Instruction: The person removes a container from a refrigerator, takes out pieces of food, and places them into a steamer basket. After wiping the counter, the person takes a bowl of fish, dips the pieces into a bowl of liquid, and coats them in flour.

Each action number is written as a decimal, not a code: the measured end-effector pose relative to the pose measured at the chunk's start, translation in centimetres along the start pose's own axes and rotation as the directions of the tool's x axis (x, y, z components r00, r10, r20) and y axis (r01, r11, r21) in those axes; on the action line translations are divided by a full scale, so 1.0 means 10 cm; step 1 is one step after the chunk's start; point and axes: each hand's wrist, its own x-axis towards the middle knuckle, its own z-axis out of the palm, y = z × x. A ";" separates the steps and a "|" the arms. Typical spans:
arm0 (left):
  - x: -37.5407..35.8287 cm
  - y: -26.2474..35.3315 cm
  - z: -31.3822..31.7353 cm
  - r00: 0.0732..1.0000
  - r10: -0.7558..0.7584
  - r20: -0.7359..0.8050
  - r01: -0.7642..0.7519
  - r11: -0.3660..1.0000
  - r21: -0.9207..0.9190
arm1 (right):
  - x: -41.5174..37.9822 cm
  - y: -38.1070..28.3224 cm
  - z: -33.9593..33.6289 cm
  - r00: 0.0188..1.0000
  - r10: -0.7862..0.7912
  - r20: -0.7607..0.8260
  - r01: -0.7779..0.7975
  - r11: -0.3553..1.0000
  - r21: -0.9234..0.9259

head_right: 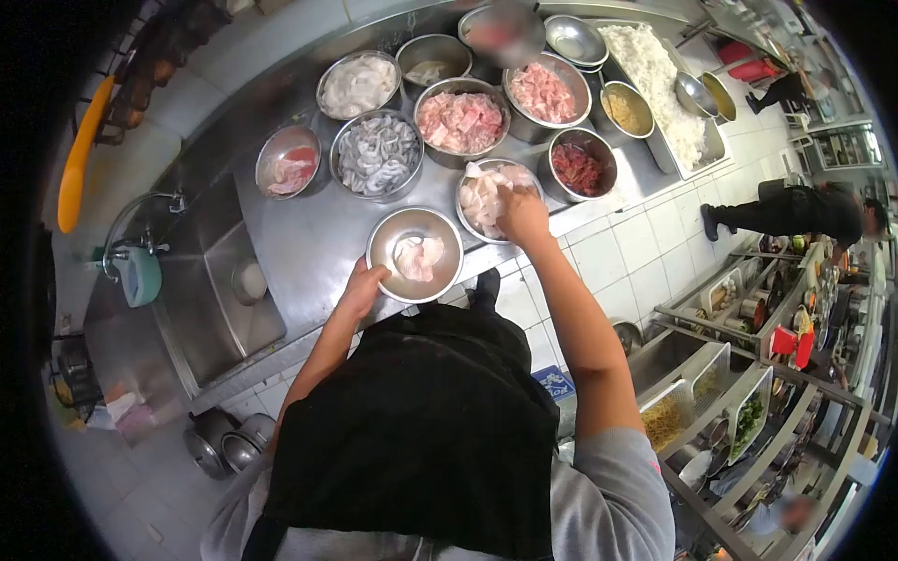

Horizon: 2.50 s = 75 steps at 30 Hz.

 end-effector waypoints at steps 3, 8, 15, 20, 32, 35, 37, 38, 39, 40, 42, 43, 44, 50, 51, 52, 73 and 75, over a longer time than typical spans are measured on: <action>0.00 0.01 0.01 0.998 0.062 0.005 -0.061 0.990 -0.125 | 0.07 0.18 0.01 0.998 0.052 0.020 -0.056 0.960 0.276; 0.01 -0.03 -0.02 0.997 0.030 -0.069 -0.039 0.992 -0.122 | 0.04 0.23 -0.38 0.970 -0.009 0.241 -0.191 0.582 0.790; 0.00 -0.01 -0.01 0.996 0.080 -0.045 -0.087 0.979 -0.184 | 0.02 0.03 -0.75 0.952 0.021 0.304 -0.227 0.715 0.661; 0.01 0.00 -0.02 0.995 0.090 -0.036 -0.094 0.985 -0.144 | 0.08 0.24 -0.37 0.934 0.216 0.285 -0.358 0.595 0.720; 0.05 0.00 -0.04 0.994 0.100 0.053 -0.091 0.984 -0.155 | -0.12 0.15 -0.09 0.954 -0.200 -0.225 0.213 0.976 0.036; 0.08 0.00 -0.04 0.994 0.084 0.073 -0.075 0.990 -0.119 | -0.10 0.20 -0.23 0.988 -0.129 -0.086 0.142 0.977 0.162; 0.06 0.01 0.02 0.993 0.110 0.038 -0.104 0.986 -0.128 | -0.07 0.17 -0.50 0.974 0.037 0.224 -0.100 0.957 0.274; 0.05 0.02 0.05 0.991 0.135 0.003 -0.133 0.982 -0.138 | -0.07 0.15 -0.60 0.974 0.034 0.222 -0.096 0.957 0.274; 0.03 0.06 0.07 0.990 0.138 0.000 -0.136 0.981 -0.139 | -0.10 0.13 -0.69 0.966 0.063 0.252 -0.150 0.928 0.341; 0.00 0.11 0.09 0.990 0.138 0.009 -0.135 0.982 -0.134 | -0.13 0.12 -0.75 0.954 0.090 0.286 -0.205 0.892 0.403; 0.00 0.11 0.09 0.990 0.138 0.017 -0.135 0.982 -0.131 | -0.18 0.10 -0.82 0.957 0.066 0.281 -0.178 0.902 0.394; 0.06 0.08 0.07 0.986 0.155 0.056 -0.147 0.980 -0.132 | -0.22 0.09 -0.85 0.963 0.065 0.260 -0.184 0.865 0.467; 0.07 0.08 0.07 0.981 0.171 0.095 -0.158 0.979 -0.132 | -0.25 0.05 -0.89 0.969 0.067 0.239 -0.189 0.823 0.536; 0.09 0.04 0.07 0.988 0.128 0.085 -0.117 0.985 -0.126 | -0.20 -0.05 -0.56 0.943 -0.134 -0.303 0.149 0.989 0.025; 0.11 0.02 0.06 0.988 0.124 0.087 -0.113 0.986 -0.123 | -0.14 -0.08 -0.47 0.949 -0.174 -0.264 0.199 0.978 0.070; 0.13 -0.01 0.05 0.986 0.145 0.086 -0.136 0.986 -0.100 | -0.08 -0.11 -0.39 0.935 -0.284 -0.215 0.295 0.955 0.023; 0.07 0.23 0.30 0.972 0.200 0.126 -0.184 0.974 -0.130 | -0.27 -0.41 -0.74 0.900 -0.053 0.432 -0.431 0.026 0.902; 0.09 0.23 0.31 0.966 0.212 0.150 -0.190 0.970 -0.148 | -0.34 -0.58 -0.74 0.895 -0.117 0.431 -0.441 -0.077 0.894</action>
